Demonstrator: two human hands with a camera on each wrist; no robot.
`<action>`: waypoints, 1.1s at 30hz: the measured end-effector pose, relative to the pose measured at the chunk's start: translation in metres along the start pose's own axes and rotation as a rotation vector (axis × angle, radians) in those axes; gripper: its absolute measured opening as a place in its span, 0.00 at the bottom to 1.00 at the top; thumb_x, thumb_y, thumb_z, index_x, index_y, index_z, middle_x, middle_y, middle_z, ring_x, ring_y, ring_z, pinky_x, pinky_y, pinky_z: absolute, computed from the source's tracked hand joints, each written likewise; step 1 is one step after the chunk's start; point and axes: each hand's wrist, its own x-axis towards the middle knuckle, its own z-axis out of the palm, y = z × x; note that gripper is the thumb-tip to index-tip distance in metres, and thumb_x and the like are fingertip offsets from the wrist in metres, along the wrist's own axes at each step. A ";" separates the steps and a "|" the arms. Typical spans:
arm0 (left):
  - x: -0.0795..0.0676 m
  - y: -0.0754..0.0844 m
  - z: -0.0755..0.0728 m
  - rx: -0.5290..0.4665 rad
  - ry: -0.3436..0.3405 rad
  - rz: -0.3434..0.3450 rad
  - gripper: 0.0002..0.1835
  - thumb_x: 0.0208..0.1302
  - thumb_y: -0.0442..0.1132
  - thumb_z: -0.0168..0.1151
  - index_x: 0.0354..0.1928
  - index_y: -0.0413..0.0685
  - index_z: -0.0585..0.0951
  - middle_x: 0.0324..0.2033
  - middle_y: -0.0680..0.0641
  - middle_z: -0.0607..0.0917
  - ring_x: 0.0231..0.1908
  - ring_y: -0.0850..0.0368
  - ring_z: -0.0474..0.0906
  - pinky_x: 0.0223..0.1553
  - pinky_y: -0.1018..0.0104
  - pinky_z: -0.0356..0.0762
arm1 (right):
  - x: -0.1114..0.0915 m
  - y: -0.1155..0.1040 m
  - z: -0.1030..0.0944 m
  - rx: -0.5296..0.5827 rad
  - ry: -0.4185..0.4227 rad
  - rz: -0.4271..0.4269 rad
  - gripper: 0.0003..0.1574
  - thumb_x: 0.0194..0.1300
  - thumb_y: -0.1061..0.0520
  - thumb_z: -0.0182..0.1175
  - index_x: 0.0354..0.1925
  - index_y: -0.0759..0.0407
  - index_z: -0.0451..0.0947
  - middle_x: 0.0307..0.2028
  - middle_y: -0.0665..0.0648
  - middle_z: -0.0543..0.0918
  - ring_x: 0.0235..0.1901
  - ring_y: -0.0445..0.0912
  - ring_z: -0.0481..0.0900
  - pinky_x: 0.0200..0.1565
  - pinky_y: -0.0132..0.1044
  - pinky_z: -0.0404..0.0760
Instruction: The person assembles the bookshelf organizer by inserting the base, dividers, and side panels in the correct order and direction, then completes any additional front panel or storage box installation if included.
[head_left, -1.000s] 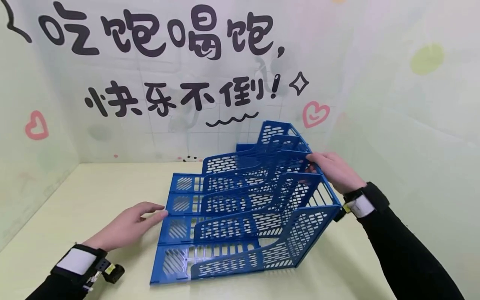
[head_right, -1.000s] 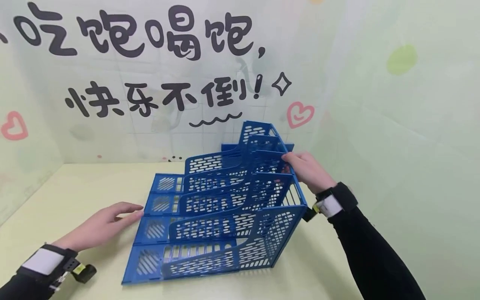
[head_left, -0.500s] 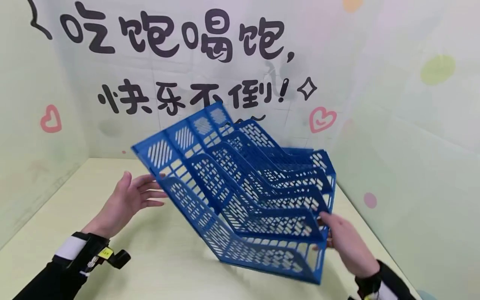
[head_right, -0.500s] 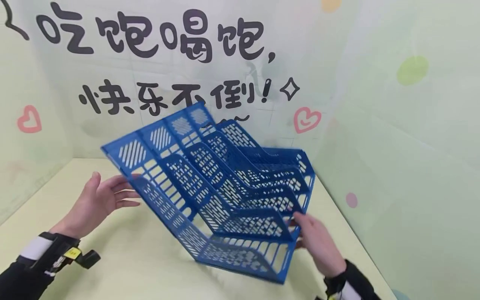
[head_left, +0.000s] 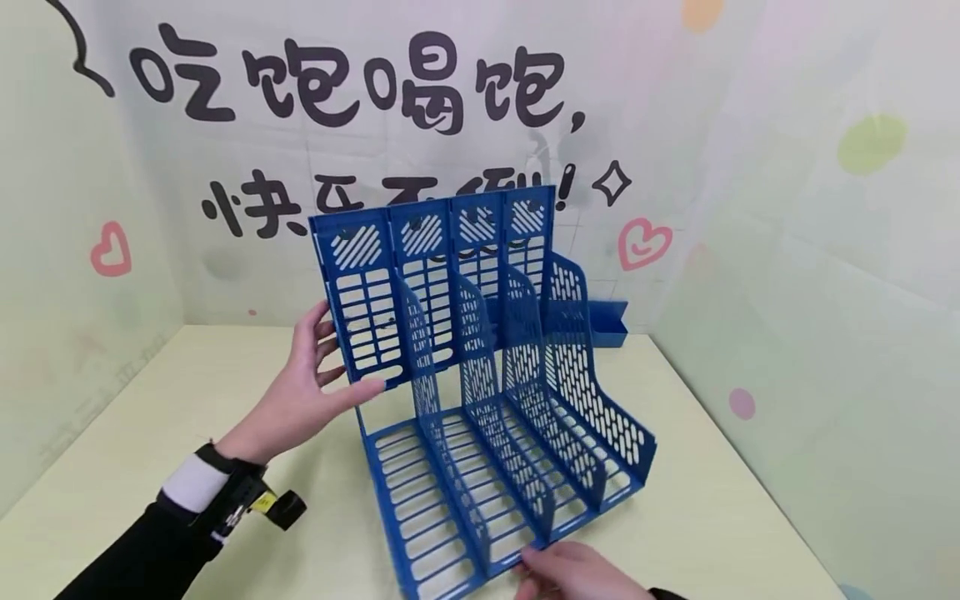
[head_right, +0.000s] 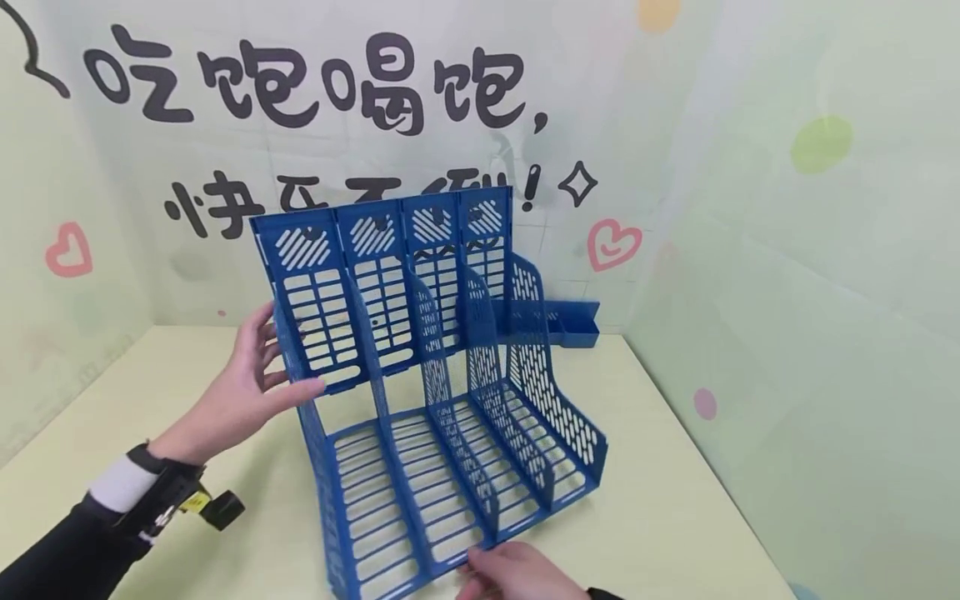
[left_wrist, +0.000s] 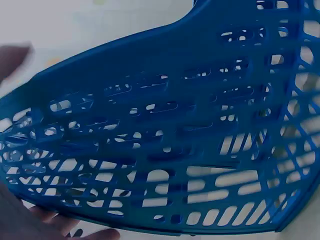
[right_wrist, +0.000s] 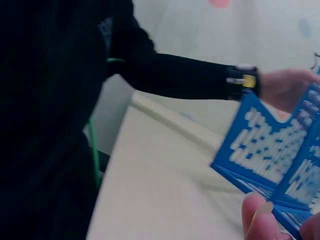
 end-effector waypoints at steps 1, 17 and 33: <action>0.005 0.000 0.000 0.026 0.008 -0.008 0.60 0.76 0.40 0.70 0.89 0.60 0.33 0.84 0.33 0.55 0.82 0.28 0.57 0.76 0.22 0.63 | 0.004 0.001 0.006 -0.048 -0.002 -0.012 0.24 0.85 0.46 0.56 0.49 0.64 0.87 0.32 0.45 0.88 0.30 0.35 0.80 0.37 0.27 0.79; 0.044 -0.016 -0.032 -0.031 -0.068 0.001 0.46 0.81 0.33 0.54 0.90 0.58 0.42 0.79 0.34 0.67 0.74 0.38 0.68 0.64 0.64 0.77 | 0.000 -0.063 -0.002 -0.145 -0.356 -0.165 0.21 0.87 0.54 0.53 0.65 0.65 0.80 0.44 0.50 0.90 0.39 0.38 0.86 0.44 0.31 0.87; 0.105 0.054 -0.058 -0.344 0.057 -0.043 0.35 0.85 0.71 0.36 0.71 0.53 0.72 0.68 0.49 0.78 0.71 0.50 0.73 0.65 0.62 0.77 | 0.031 -0.288 -0.130 -0.281 0.685 -0.593 0.41 0.86 0.31 0.50 0.74 0.61 0.72 0.71 0.61 0.80 0.68 0.52 0.80 0.70 0.46 0.82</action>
